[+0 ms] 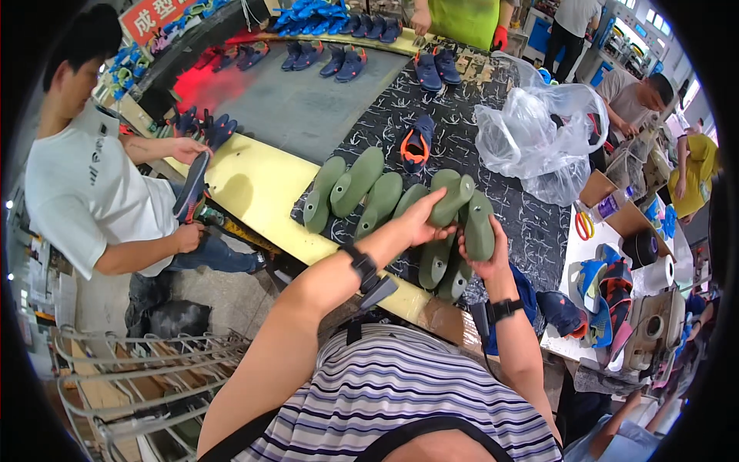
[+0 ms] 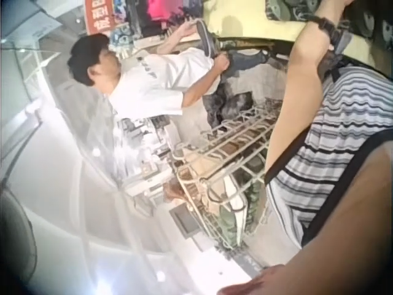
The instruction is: Moving shoe lasts and uppers between a storage cart and workbenches in a shoe manufacturing facility.
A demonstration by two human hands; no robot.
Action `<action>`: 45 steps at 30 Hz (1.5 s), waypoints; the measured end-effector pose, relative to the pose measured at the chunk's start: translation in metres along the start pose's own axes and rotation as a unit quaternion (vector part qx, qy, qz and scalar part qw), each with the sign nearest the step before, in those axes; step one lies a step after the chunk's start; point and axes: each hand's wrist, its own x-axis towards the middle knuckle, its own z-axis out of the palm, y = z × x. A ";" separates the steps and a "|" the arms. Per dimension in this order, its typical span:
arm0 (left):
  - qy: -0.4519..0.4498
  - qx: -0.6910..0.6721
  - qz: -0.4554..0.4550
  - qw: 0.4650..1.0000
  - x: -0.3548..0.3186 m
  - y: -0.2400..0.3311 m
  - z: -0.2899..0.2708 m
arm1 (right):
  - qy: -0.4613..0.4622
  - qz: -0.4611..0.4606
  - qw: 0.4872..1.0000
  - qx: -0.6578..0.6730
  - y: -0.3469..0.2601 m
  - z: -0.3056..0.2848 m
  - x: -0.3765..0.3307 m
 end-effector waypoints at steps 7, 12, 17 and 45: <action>0.062 0.579 0.071 0.810 0.048 0.105 -0.025 | 0.084 0.023 0.992 -0.088 -0.021 -0.035 0.063; 0.157 0.700 0.296 0.631 0.097 0.156 -0.072 | 0.140 0.028 0.979 -0.148 -0.011 -0.022 0.040; 0.038 0.800 0.070 0.594 0.152 0.168 -0.101 | 0.189 0.009 0.966 -0.174 0.001 0.008 0.051; 0.441 0.741 0.259 0.436 -0.154 0.165 -0.302 | 0.083 0.035 0.945 -0.315 0.017 0.008 -0.003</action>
